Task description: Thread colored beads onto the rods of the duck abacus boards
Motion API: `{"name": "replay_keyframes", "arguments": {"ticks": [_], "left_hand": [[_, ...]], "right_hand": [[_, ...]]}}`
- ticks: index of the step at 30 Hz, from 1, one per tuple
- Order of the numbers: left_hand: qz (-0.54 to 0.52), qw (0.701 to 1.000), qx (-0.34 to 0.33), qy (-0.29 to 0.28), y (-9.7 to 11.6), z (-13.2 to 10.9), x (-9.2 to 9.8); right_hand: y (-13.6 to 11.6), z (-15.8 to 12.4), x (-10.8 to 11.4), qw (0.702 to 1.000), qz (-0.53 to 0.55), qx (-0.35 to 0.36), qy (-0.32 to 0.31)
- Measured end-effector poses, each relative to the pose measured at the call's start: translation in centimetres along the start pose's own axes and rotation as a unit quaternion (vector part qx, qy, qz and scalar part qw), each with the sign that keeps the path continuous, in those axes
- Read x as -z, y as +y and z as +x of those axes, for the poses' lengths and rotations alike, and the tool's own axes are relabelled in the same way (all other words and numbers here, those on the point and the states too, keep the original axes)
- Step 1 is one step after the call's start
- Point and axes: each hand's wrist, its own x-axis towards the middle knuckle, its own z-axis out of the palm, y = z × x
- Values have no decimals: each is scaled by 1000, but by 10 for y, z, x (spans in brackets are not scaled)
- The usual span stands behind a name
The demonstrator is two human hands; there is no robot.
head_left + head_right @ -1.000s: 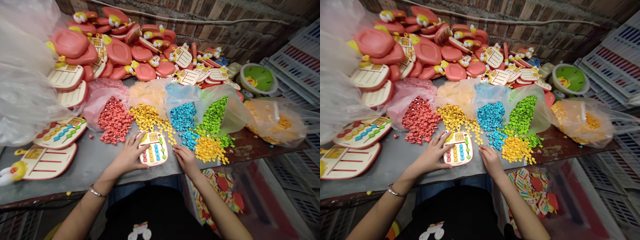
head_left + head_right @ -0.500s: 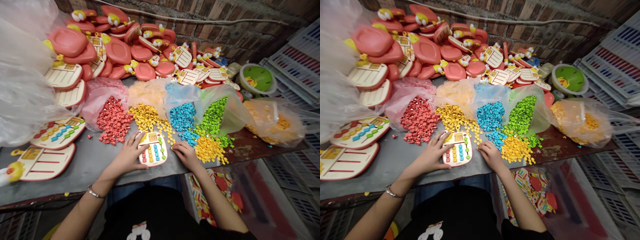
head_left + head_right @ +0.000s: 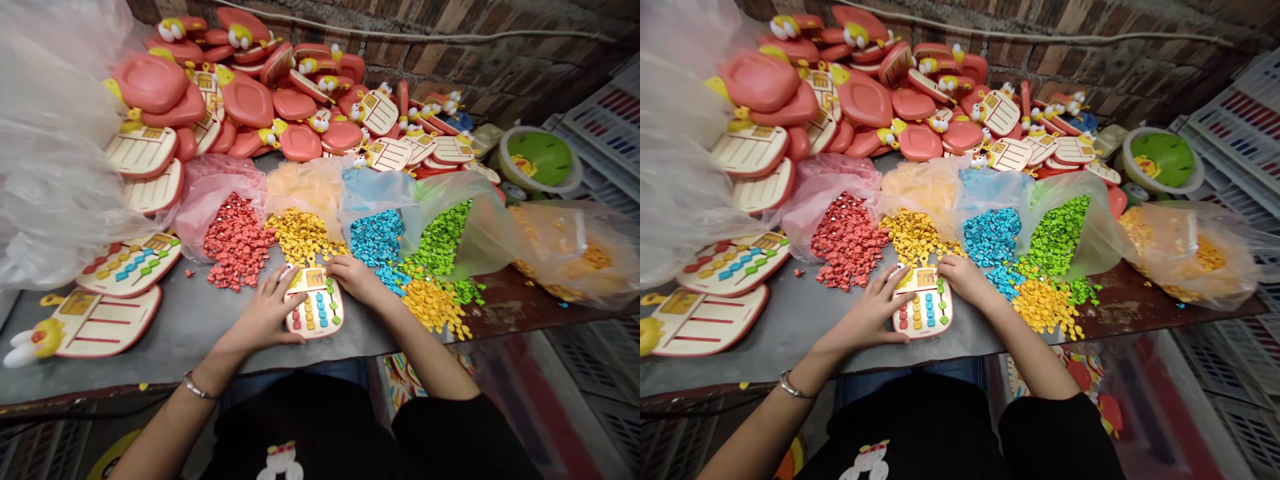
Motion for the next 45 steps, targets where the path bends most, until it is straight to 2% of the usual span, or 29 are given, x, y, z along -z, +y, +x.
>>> {"name": "replay_keyframes", "arguments": {"ticks": [11, 14, 16, 18, 22, 26, 31, 39, 42, 45], "left_hand": [[-31, 1000, 5, 2, 1, 0, 0], [-36, 999, 1, 6, 0, 0, -1], [-40, 999, 1, 7, -1, -1, -2], [-47, 999, 4, 6, -1, -1, -3], [-61, 998, 14, -5, 0, 0, -4], [-72, 997, 11, -2, -1, 1, -4], [-81, 997, 10, -4, 0, 1, -4], [-79, 997, 12, -3, 2, 3, -1], [-72, 997, 8, -1, 1, 3, -1], [-66, 998, 3, -1, -1, 2, -1]], "right_hand": [[8, 3, 1, 992, 116, -44, -3], [10, 9, 6, 991, 120, -51, -28], [11, 19, 13, 990, 101, -67, -72], [12, 34, 21, 984, 66, -82, -144], [10, 68, 29, 951, -29, -79, -298], [3, 88, 28, 921, -106, -72, -369], [2, 95, 28, 908, -126, -17, -398], [6, 100, 24, 902, -124, 18, -413], [4, 99, 29, 909, -99, 1, -405], [7, 87, 38, 926, -21, -42, -374]]}}
